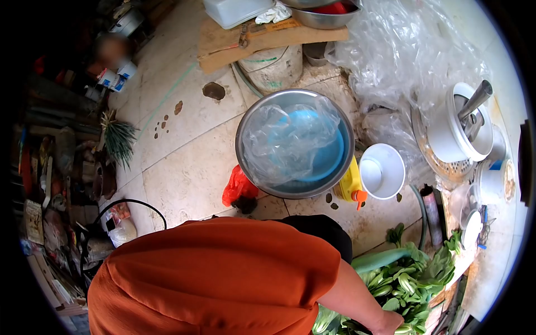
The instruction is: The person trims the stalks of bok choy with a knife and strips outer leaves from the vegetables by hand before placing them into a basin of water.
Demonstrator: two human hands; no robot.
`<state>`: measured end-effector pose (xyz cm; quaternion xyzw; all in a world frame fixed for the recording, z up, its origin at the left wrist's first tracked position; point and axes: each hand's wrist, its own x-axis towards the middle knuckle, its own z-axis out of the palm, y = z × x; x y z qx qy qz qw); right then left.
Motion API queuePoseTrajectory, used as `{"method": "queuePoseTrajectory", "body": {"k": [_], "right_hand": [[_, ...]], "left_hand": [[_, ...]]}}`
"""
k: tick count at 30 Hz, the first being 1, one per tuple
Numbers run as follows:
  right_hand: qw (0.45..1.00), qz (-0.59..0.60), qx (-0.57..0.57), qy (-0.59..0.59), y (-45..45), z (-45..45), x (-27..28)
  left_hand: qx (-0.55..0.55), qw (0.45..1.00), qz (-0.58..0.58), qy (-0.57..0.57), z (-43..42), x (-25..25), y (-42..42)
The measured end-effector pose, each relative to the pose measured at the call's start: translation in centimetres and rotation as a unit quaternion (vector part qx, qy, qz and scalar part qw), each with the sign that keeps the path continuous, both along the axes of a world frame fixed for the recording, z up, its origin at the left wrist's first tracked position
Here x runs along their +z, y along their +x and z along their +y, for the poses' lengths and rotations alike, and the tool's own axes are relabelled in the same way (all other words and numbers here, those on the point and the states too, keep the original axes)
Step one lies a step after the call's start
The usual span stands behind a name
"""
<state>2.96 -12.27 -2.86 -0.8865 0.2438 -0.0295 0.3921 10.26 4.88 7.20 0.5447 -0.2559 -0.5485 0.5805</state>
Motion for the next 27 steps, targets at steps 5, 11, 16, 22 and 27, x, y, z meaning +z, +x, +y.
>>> {"method": "queuePoseTrajectory", "body": {"k": [5,11,16,22,27], "right_hand": [[1.000,0.006,-0.016,0.007,-0.4,-0.4,0.4],[0.986,-0.047,-0.106,0.122,-3.3,-5.4,3.0],[0.873,-0.157,-0.179,0.425,-9.0,-7.4,7.8],[0.814,-0.194,-0.200,0.510,-13.6,-1.4,10.8],[0.855,-0.136,-0.189,0.463,-19.1,1.3,11.7]], "left_hand": [[0.036,0.999,-0.020,-0.001,-0.2,0.0,-0.6],[0.044,0.999,-0.006,-0.014,-2.2,-1.8,-1.9],[0.030,0.997,0.029,0.072,0.1,-0.8,-0.6],[0.124,0.990,0.072,-0.018,-3.0,-4.5,-2.7],[0.165,0.985,0.034,-0.023,-3.7,-5.1,-2.3]]}}
